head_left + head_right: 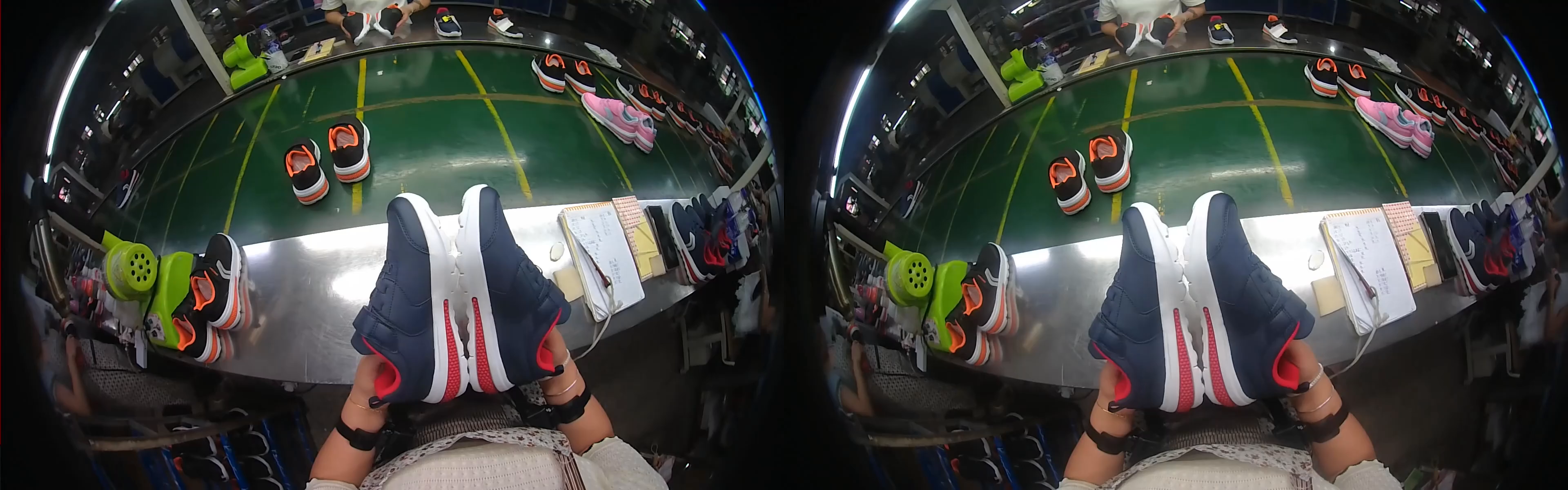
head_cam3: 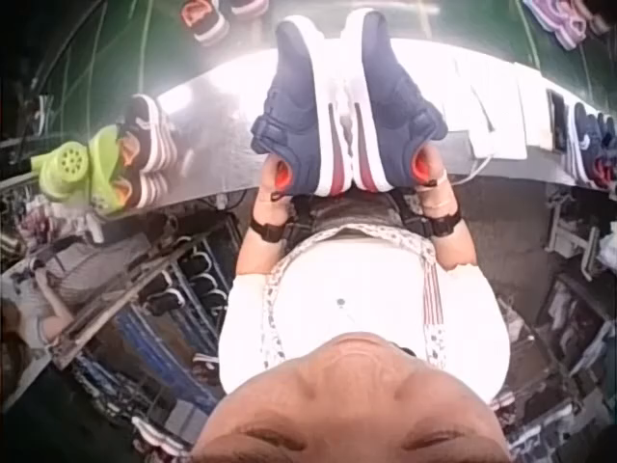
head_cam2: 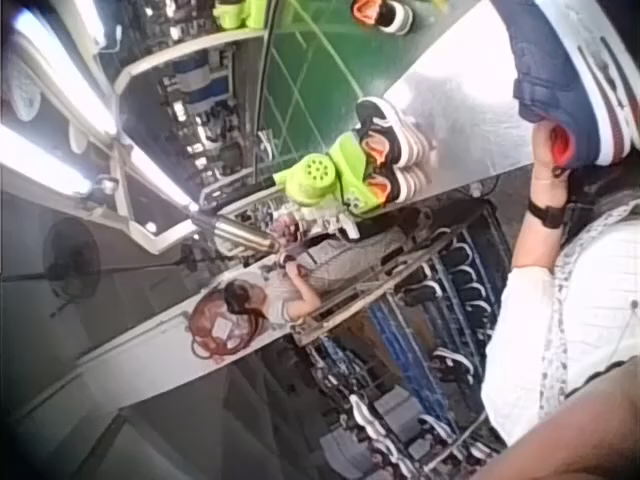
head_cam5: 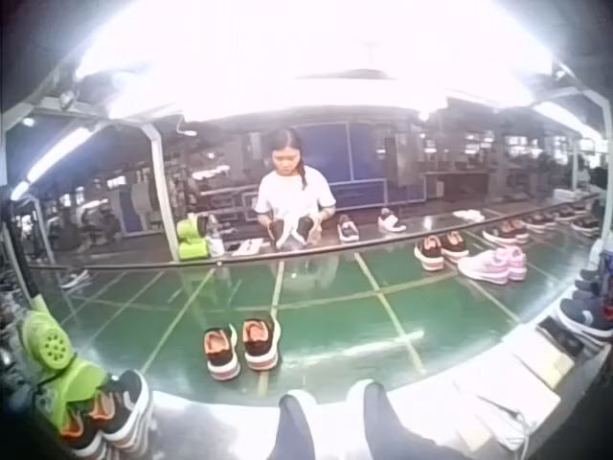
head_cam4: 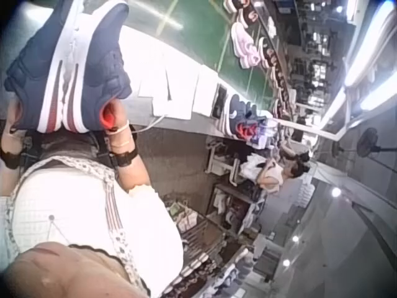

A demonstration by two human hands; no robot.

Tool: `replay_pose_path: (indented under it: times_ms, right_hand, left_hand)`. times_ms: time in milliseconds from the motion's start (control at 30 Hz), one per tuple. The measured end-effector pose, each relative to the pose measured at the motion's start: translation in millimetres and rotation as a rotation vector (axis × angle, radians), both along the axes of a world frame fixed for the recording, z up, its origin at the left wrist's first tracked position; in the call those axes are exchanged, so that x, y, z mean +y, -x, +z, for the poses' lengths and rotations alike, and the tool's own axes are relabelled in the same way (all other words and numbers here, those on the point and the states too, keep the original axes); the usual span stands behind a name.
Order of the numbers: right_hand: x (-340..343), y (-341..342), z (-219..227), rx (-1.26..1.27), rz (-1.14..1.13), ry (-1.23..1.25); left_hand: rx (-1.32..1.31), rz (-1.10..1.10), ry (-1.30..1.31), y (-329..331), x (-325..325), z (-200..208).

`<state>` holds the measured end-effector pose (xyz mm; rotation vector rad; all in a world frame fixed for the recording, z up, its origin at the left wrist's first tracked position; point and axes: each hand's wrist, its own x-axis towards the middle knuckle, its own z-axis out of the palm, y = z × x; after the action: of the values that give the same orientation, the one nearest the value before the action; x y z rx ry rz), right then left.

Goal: The recorder inspects pairs of shoes, places them on a storage rack, and records information in a notebook.

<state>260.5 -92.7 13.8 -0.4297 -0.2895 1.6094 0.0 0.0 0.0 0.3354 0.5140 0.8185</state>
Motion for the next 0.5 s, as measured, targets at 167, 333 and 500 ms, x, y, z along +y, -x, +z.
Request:
replay_pose_path:
  times_ms: [167,333,500]
  right_hand:
    - [-2,-1,-18,-0.129,-0.009,-0.030]
    - [3,7,-5,-0.092,-0.019,-0.001]
    - [6,10,4,-0.113,-0.028,-0.014]
  left_hand:
    - [-0.068,0.002,-0.009,6,2,5]
    - [-0.093,-0.021,0.011,10,6,6]
    - [-0.056,-0.038,-0.028,13,9,5]
